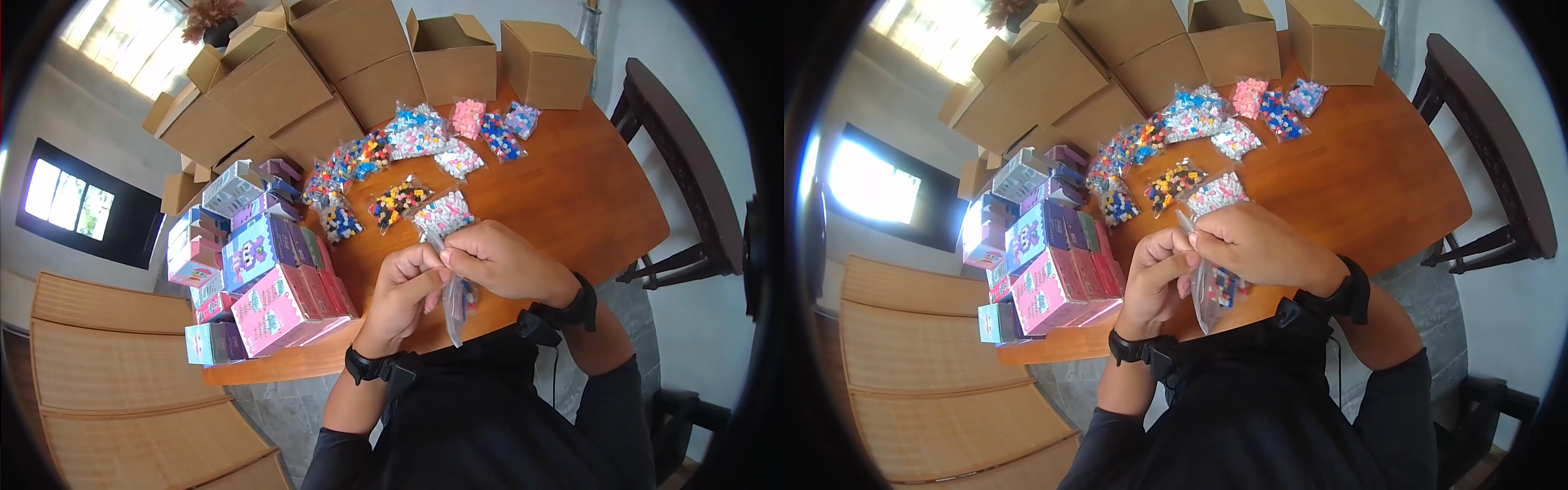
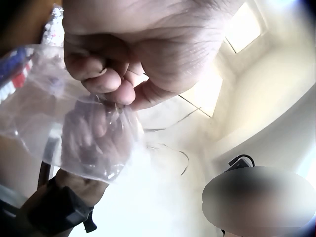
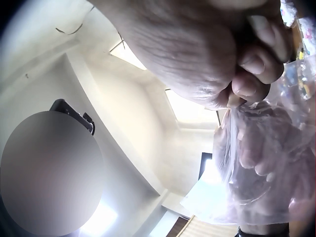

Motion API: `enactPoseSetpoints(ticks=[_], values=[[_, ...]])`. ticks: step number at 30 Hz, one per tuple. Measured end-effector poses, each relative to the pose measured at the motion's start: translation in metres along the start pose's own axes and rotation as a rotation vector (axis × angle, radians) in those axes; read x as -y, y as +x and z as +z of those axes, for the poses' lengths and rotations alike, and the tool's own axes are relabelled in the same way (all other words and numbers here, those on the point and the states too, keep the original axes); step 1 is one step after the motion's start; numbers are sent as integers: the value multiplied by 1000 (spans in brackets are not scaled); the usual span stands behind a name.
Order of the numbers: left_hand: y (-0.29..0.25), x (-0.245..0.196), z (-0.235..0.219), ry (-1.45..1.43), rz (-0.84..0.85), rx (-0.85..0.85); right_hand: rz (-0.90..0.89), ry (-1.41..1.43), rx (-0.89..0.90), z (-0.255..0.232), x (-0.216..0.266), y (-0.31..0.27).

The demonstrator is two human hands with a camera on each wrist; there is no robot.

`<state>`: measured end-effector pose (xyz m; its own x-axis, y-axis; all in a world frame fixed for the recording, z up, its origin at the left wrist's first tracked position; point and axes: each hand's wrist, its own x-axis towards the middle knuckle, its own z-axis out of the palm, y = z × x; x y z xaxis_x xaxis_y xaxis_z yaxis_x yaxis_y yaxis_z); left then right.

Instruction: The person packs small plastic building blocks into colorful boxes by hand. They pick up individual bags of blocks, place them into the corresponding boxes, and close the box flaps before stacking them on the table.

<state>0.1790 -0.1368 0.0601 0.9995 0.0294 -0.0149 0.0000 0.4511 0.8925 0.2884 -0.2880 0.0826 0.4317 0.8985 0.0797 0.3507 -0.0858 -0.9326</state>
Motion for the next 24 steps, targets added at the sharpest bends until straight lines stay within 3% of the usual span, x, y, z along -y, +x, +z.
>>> enactPoseSetpoints(ticks=[5,7,10,12,16,19,22,24], values=[[2,-5,-1,-23,40,-7,-44,90,47,-3,3,4],[6,-1,-1,-219,-67,-121,-87,141,29,1,-6,10],[8,24,-23,-463,-170,-163,117,694,16,23,-36,15],[8,35,-25,-488,-217,-235,157,718,-26,32,-40,11],[3,40,-30,-582,-184,-188,126,750,-99,45,-40,11],[-1,22,-10,-555,-122,-288,106,717,-81,41,-25,12],[-5,24,-22,-660,-17,-181,88,780,-88,44,-18,12],[-7,16,-27,-470,102,-193,78,698,-53,40,-17,12]])
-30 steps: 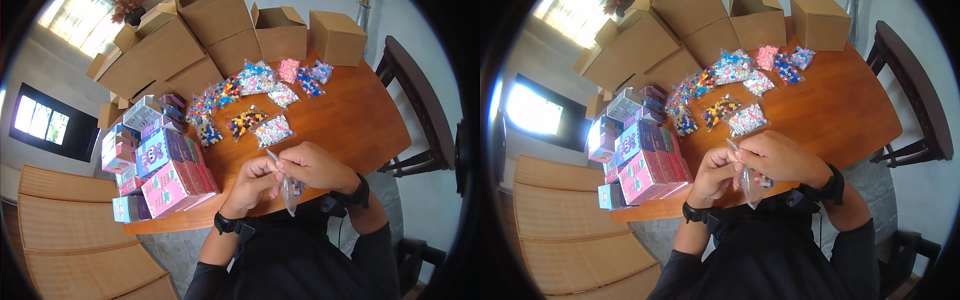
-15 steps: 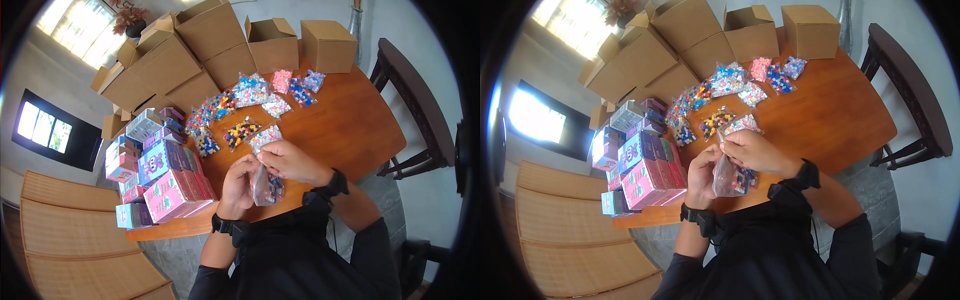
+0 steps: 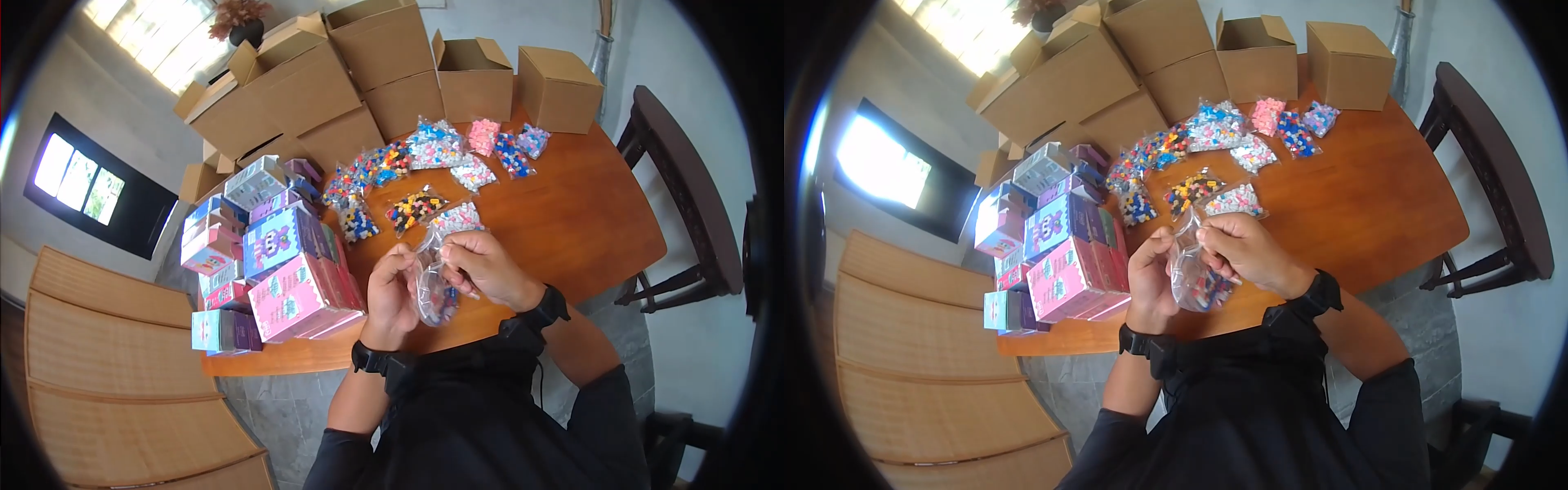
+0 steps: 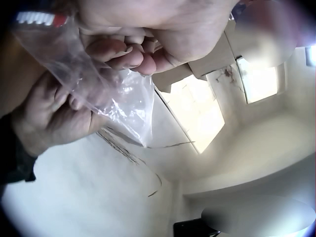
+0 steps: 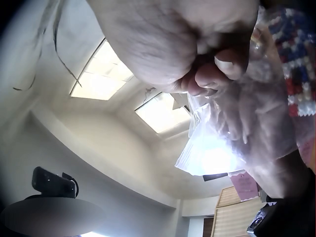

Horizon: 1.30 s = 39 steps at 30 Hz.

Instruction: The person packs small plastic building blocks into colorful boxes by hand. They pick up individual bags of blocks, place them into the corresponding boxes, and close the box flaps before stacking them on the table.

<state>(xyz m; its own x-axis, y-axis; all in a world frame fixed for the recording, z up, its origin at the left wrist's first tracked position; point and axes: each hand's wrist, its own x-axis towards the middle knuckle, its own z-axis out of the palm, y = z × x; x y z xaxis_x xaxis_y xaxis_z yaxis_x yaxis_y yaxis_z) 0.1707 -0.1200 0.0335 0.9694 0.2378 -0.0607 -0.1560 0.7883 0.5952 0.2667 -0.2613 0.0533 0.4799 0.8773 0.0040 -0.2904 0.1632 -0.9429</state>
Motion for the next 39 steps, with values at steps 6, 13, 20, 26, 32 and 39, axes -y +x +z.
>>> enactPoseSetpoints(ticks=[6,13,20,26,32,39], values=[[-13,-24,23,981,444,-207,-244,-874,-10,-13,19,2],[-22,-36,45,1862,845,-218,-279,-1651,-168,-1,62,-20],[-14,-39,60,1533,427,-106,-629,-1701,-328,10,83,-19],[6,-31,73,1237,389,-91,-666,-1043,-130,20,72,-24],[23,-21,74,1093,252,-35,-824,-1268,33,3,81,-26],[37,-18,68,1065,315,-65,-374,-1165,34,-25,75,-26]])
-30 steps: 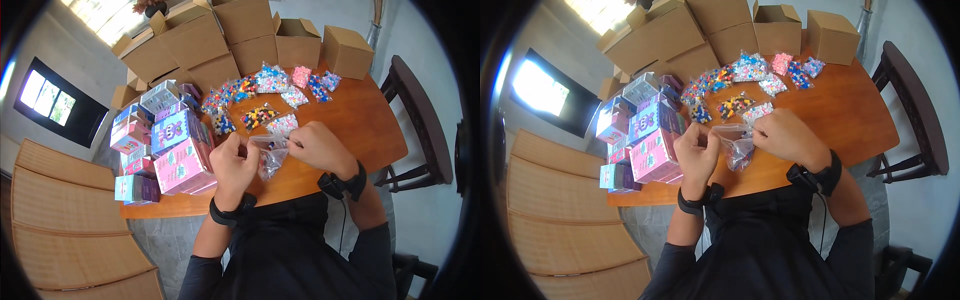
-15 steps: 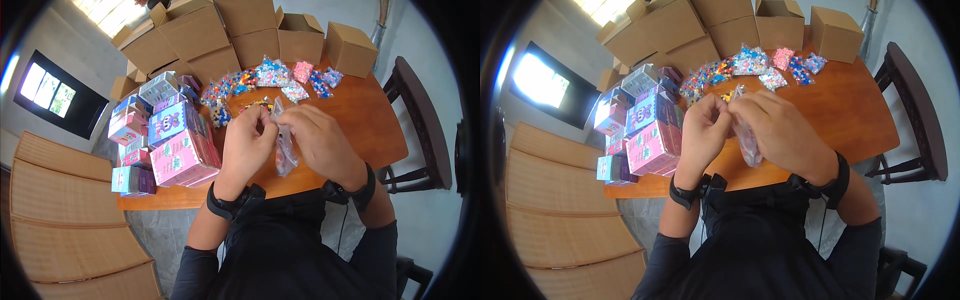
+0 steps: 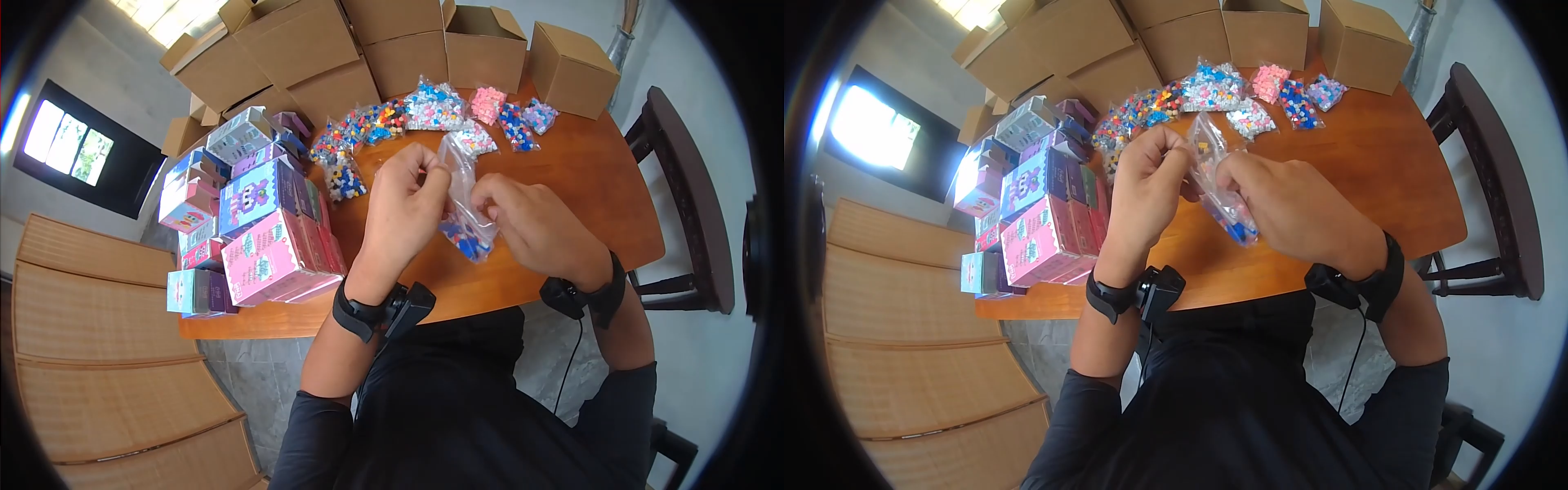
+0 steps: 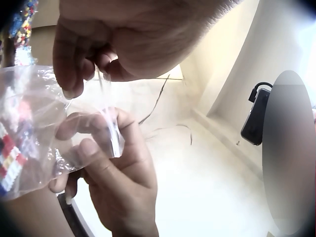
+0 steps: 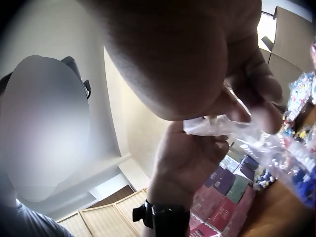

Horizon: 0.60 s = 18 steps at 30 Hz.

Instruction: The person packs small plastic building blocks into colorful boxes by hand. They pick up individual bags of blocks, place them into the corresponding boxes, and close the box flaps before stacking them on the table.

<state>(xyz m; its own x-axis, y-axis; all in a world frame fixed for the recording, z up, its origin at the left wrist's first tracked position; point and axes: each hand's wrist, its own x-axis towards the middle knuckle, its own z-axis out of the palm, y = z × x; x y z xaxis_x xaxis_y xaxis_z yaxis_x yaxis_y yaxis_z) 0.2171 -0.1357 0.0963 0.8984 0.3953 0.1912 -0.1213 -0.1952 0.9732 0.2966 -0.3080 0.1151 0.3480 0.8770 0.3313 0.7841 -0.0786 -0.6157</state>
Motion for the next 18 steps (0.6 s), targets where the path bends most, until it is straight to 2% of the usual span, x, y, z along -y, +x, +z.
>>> enactPoseSetpoints(ticks=[2,5,8,9,12,14,17,18], values=[[0,2,4,21,2,41,-104,72,-191,5,-5,0],[1,-1,6,80,-13,133,-190,-21,-188,5,-7,1],[2,-5,2,87,-70,176,-312,-151,-75,5,-20,-2],[2,-4,0,102,-86,191,-310,-170,-58,3,-21,-4],[1,2,-4,122,-72,36,-295,-261,-26,-9,-22,-8],[-1,7,-5,194,-2,5,-262,-380,-37,-17,-29,-9],[-7,2,1,345,100,3,-152,-465,59,-26,-34,-13],[-11,0,6,402,131,9,-66,-386,119,-27,-32,-12]])
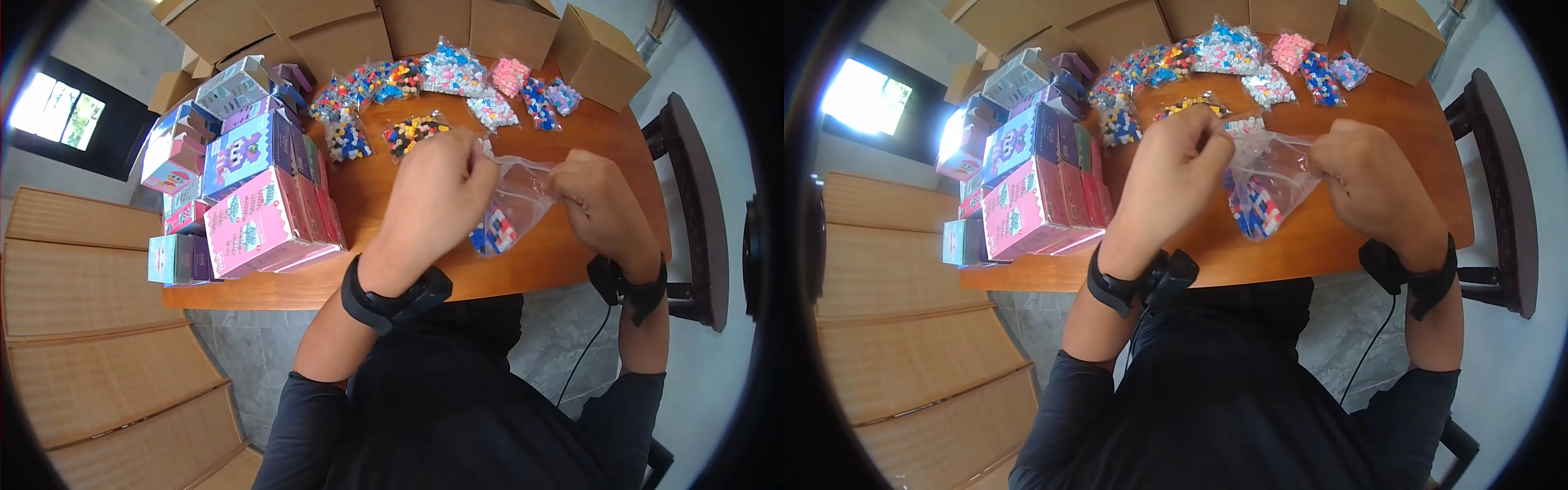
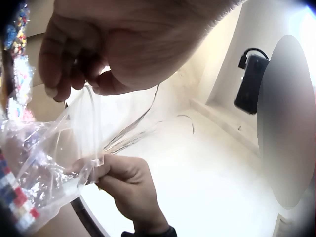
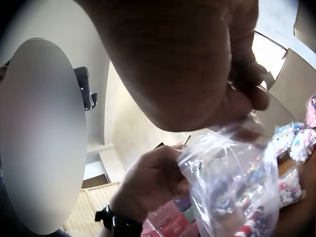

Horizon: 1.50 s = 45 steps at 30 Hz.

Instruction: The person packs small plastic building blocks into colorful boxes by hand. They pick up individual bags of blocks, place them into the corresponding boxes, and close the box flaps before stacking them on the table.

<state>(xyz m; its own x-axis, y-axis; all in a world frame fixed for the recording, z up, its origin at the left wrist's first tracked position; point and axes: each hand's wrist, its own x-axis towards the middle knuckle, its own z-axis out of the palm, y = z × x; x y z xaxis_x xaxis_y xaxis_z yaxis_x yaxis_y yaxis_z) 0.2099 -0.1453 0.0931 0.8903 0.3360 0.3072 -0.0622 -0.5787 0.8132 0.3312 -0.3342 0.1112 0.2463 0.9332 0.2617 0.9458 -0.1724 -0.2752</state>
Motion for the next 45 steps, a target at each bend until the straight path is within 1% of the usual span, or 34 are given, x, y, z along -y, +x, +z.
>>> enactPoseSetpoints(ticks=[2,4,5,7,8,10,11,12,13,14,17,18,20,23,26,29,32,35,38,44,45], values=[[-3,-2,10,-72,11,60,142,170,139,-4,7,1],[-4,-5,18,-156,7,148,330,443,128,-7,16,7],[-4,-6,23,-242,-1,153,422,580,121,-8,18,8],[-6,-8,30,-414,-17,161,341,656,52,4,9,5],[-9,-3,30,-371,1,77,300,694,18,9,4,3],[-18,19,27,-281,42,-96,145,440,40,10,-2,2],[-28,35,27,-227,-4,-79,67,313,51,9,-5,2],[-42,54,29,-173,-52,-60,123,397,128,8,-9,-2],[-53,61,25,-119,-104,-38,183,483,208,9,-12,-8],[-64,66,20,102,-31,88,246,572,291,11,-12,-13],[-78,67,27,87,27,141,418,770,259,24,-3,-18],[-78,69,29,81,49,194,439,775,341,28,-6,-18],[-76,70,35,109,80,202,483,778,501,39,-17,-19],[-78,69,46,231,130,190,504,1250,371,68,-15,-30],[-81,70,54,347,158,181,567,1327,359,70,-4,-38],[-81,70,59,392,150,176,458,1236,343,77,2,-40],[-79,68,57,396,135,182,555,1229,313,70,7,-36],[-80,73,60,428,142,156,450,1112,236,69,-12,-46],[-81,72,60,452,139,155,708,1286,204,49,-13,-50],[-78,66,61,448,112,129,680,1110,-93,59,-30,-65],[-78,65,61,445,102,118,711,1146,-81,55,-31,-65]])
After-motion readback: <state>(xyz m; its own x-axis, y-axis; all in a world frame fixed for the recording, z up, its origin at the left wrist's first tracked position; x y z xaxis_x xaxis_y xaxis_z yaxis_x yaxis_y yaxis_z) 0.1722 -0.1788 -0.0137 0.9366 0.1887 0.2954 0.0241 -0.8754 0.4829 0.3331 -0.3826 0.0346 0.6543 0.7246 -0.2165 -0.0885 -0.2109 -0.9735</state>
